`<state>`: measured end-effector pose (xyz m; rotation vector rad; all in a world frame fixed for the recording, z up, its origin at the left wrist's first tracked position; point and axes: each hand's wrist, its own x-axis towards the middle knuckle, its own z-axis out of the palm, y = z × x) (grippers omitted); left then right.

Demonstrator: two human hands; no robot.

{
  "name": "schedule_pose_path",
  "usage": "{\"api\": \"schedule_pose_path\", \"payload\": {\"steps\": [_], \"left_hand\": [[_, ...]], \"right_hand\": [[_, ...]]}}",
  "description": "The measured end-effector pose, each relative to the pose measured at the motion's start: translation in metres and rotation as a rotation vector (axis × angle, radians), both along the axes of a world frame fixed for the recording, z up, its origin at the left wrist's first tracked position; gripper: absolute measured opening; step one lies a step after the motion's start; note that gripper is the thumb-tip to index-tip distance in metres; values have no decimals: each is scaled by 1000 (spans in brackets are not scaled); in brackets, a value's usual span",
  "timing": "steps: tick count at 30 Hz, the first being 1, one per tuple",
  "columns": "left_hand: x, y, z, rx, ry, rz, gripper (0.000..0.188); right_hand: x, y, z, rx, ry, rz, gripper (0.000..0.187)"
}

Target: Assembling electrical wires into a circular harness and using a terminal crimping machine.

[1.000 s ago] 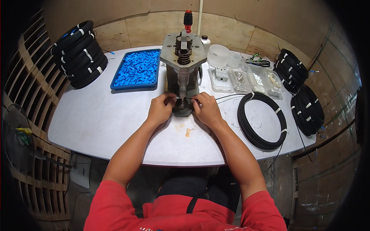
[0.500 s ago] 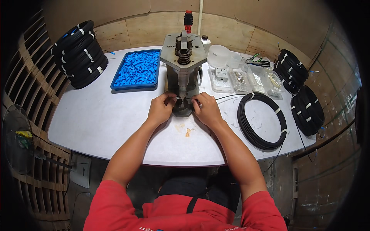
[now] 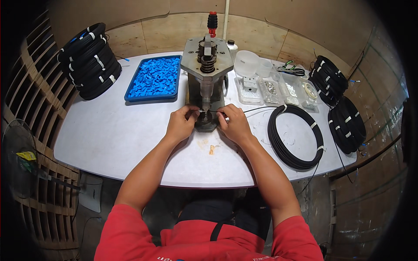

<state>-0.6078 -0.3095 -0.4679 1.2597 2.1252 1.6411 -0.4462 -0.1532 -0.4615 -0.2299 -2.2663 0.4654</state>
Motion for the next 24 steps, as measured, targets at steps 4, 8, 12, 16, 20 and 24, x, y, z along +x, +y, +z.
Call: {"api": "schedule_pose_path", "payload": {"steps": [4, 8, 12, 16, 20, 24], "left_hand": [[3, -3, 3, -16, 9, 0, 22], [6, -3, 4, -6, 44, 0, 23], [2, -3, 0, -8, 44, -5, 22], [3, -2, 1, -11, 55, 3, 21], [3, -2, 1, -13, 66, 14, 21], [0, -1, -2, -4, 41, -1, 21]], "right_hand": [[3, 0, 0, -15, -1, 22, 9], [5, 2, 0, 3, 7, 22, 9], [2, -1, 0, -3, -15, 14, 9], [3, 0, -1, 3, -47, 5, 10], [3, 0, -1, 7, -36, 3, 10], [2, -1, 0, 4, -31, 7, 9]]}}
